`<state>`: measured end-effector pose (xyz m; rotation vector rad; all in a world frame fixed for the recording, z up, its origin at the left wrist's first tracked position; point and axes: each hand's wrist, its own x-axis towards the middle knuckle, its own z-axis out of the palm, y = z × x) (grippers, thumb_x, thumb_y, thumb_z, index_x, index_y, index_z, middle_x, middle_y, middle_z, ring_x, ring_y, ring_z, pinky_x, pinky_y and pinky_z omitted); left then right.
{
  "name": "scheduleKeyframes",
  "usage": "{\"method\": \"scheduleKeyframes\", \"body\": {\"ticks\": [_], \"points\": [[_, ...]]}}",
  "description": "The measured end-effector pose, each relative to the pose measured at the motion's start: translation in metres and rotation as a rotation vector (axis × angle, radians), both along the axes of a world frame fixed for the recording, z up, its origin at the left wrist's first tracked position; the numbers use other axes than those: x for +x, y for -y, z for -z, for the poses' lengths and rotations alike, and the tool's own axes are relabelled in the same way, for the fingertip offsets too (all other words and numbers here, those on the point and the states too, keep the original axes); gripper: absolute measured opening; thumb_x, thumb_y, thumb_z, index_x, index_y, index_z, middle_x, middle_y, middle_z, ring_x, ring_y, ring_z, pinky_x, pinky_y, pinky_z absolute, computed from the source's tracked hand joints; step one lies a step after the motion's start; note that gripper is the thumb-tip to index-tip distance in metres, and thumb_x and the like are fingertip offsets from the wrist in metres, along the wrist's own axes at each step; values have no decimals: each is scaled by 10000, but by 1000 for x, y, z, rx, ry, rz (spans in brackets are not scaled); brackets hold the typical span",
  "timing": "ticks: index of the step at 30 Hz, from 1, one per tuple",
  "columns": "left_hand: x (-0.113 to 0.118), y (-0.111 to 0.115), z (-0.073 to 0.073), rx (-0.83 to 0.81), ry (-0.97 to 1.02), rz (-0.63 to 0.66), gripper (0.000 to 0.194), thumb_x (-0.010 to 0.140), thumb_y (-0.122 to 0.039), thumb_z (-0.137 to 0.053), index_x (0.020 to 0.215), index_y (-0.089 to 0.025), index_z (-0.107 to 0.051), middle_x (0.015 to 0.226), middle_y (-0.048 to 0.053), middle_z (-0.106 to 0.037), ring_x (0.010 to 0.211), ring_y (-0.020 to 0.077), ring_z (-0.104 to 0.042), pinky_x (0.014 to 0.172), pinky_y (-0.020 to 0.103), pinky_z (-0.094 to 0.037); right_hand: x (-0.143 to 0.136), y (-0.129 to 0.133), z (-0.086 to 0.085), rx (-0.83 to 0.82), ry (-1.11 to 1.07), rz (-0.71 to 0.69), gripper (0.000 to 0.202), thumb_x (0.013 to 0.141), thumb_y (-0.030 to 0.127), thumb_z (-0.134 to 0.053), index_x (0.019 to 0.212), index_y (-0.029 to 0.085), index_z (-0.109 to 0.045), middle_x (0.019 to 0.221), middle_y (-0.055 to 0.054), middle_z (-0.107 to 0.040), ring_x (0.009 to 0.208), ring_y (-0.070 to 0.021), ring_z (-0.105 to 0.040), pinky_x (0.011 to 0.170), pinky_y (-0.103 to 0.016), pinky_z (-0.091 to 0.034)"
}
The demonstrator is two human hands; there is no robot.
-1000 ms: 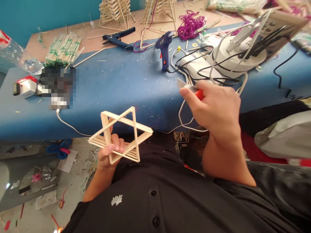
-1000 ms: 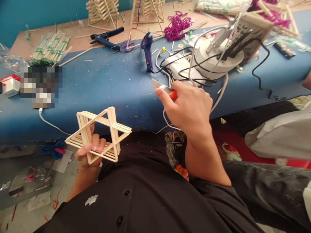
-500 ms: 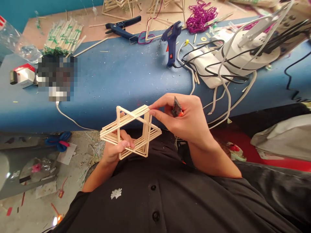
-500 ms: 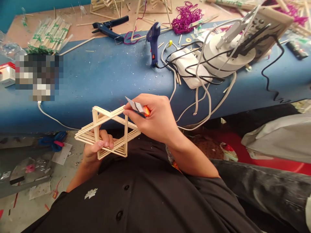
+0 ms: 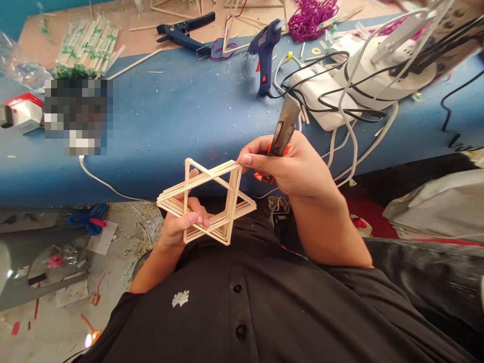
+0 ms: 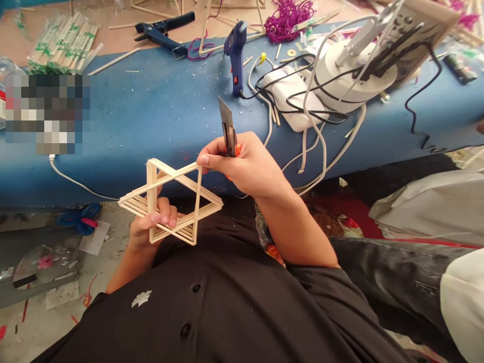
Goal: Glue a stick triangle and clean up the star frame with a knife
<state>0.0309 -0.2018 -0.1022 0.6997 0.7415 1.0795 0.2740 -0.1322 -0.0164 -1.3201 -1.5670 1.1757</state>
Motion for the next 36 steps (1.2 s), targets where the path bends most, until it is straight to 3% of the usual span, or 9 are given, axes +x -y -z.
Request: {"method": "scheduleKeyframes", "body": {"ticks": [4,8,11,13,16,21,26,32,36], "points": [[1,-3,-2,-32,-13,-19,599,681,-390,-911,1240,-259,-743,576,-101,-559,530,155,-609,667,367,-656,3,-3,4,87,59,59,368,879,579,-802,823,216,-796,731,-42,-733,604,-159,-578,550,-327,-446],[0,-7,-2,-16,-28,9,794,710,-365,-889,1462,-257,-660,591,-105,-573,532,154,-630,632,327,-633,18,-11,2,348,309,321,153,934,337,-756,1000,234,-848,910,-69,-809,736,-193,-649,679,-369,-513],[-1,-9,-1,4,-18,66,882,744,-344,-883,1568,-251,-582,616,-99,-609,551,153,-667,615,287,-617,28,-16,-2,487,517,394,518,914,174,-726,1424,250,-777,1272,-107,-822,916,-237,-712,881,-432,-554],[-1,-12,0,7,-20,103,903,758,-344,-892,1592,-238,-563,630,-89,-634,560,158,-689,605,273,-613,28,-16,-4,477,527,355,601,908,203,-748,1506,254,-735,1365,-112,-798,966,-262,-724,911,-450,-554],[0,-17,1,4,-35,173,925,751,-374,-920,1590,-206,-570,631,-72,-651,558,175,-705,573,266,-601,20,-12,-5,296,346,131,453,927,417,-775,1336,231,-834,1181,-95,-845,886,-250,-725,758,-400,-545],[0,-26,3,47,-2,235,937,748,-442,-945,1575,-180,-588,625,-56,-657,548,189,-712,539,258,-574,11,-7,1,34,166,-257,721,804,557,-872,1408,172,-785,1091,-82,-857,743,-173,-645,646,-318,-475],[-2,-28,-5,66,59,225,953,809,-615,-869,1581,-135,-586,723,5,-711,621,219,-739,580,300,-606,16,-9,9,9,102,-190,516,810,497,-851,1180,137,-846,842,-34,-785,654,-131,-553,606,-301,-426],[4,-25,-8,40,42,152,892,829,-543,-907,1564,-141,-601,698,-16,-707,615,201,-741,601,289,-637,11,-4,15,135,121,-119,271,830,453,-869,833,183,-847,724,-6,-711,627,-113,-490,639,-320,-381],[4,-26,-5,25,17,132,772,855,-529,-893,1490,-163,-653,706,-19,-705,621,211,-755,613,315,-666,7,-3,21,195,99,-58,250,840,439,-869,772,200,-850,718,-1,-683,617,-108,-467,634,-332,-345]]}}
